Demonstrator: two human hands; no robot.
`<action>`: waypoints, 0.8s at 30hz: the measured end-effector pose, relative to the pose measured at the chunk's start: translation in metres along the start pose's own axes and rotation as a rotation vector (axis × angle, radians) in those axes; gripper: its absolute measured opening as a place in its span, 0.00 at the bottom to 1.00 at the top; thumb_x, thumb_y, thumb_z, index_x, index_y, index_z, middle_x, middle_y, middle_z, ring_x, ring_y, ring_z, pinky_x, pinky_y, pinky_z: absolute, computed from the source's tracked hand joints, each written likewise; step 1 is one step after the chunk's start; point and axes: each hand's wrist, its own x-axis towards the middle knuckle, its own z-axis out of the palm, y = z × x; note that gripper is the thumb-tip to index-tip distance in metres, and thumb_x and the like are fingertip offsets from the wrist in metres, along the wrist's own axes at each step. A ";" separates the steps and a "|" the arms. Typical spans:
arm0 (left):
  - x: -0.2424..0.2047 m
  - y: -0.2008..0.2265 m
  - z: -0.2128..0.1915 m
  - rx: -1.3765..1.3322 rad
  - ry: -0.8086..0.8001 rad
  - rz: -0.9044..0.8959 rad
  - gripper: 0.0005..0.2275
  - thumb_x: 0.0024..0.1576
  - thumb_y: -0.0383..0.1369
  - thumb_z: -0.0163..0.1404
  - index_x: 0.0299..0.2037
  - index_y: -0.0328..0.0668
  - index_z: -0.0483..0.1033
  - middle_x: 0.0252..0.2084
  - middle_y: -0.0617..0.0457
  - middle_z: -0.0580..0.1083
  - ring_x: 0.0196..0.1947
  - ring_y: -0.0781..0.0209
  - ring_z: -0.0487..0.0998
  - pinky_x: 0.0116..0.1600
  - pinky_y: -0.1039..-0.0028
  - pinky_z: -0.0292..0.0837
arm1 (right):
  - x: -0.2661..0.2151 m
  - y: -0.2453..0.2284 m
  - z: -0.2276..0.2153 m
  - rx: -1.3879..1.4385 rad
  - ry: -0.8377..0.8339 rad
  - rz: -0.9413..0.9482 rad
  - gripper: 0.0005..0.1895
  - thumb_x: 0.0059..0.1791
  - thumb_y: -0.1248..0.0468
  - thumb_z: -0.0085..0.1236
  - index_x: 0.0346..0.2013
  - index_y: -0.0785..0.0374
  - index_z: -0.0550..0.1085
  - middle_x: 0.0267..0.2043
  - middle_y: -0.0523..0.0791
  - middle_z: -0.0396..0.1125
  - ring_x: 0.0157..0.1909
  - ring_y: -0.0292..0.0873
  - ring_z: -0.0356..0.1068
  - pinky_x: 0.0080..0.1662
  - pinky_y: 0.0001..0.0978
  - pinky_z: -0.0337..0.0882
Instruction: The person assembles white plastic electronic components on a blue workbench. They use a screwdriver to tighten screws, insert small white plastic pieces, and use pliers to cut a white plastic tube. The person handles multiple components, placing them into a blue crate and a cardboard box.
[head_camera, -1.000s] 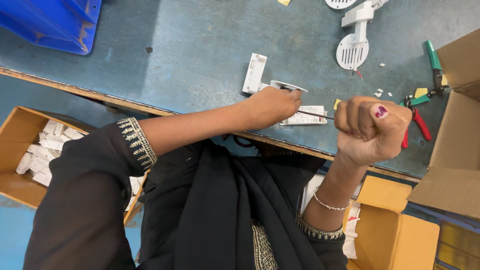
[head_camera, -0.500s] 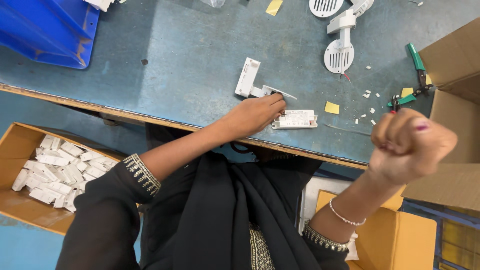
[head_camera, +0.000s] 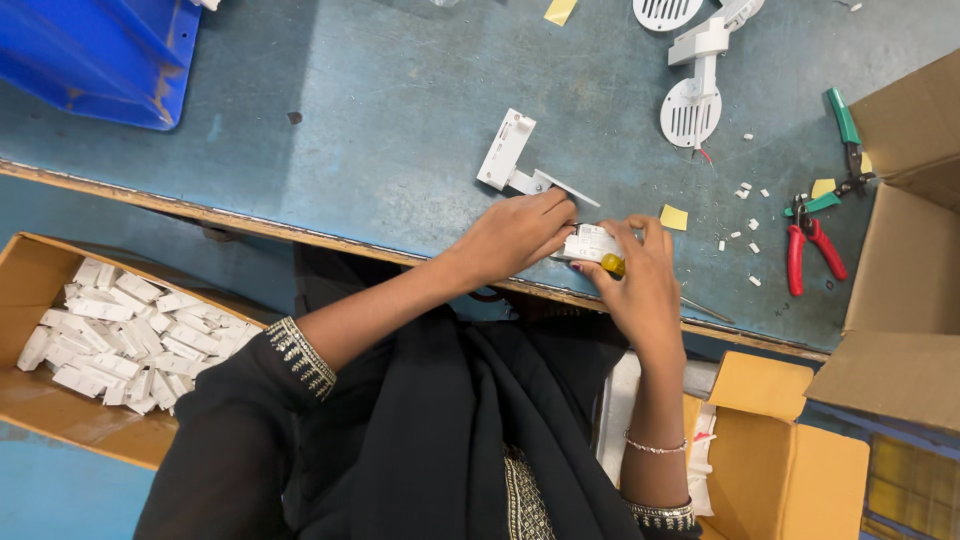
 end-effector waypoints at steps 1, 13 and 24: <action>-0.002 0.001 0.001 -0.008 0.025 -0.004 0.08 0.62 0.31 0.52 0.42 0.34 0.70 0.40 0.47 0.70 0.39 0.49 0.77 0.41 0.62 0.73 | -0.001 -0.001 0.001 -0.006 0.008 -0.002 0.27 0.41 0.56 0.72 0.52 0.59 0.75 0.57 0.50 0.63 0.59 0.55 0.63 0.50 0.47 0.69; -0.009 0.008 -0.001 -0.008 0.157 -0.081 0.08 0.61 0.28 0.53 0.47 0.37 0.72 0.37 0.48 0.74 0.39 0.50 0.78 0.41 0.63 0.74 | -0.002 -0.005 0.012 -0.007 0.029 0.056 0.27 0.41 0.56 0.72 0.52 0.60 0.76 0.54 0.48 0.64 0.56 0.53 0.65 0.48 0.46 0.69; -0.004 -0.007 -0.004 -0.028 0.057 -0.017 0.13 0.57 0.27 0.54 0.52 0.38 0.74 0.40 0.49 0.73 0.42 0.49 0.77 0.44 0.61 0.74 | -0.001 -0.006 0.015 0.004 0.059 0.058 0.27 0.41 0.55 0.73 0.51 0.61 0.76 0.52 0.48 0.65 0.56 0.54 0.65 0.49 0.46 0.69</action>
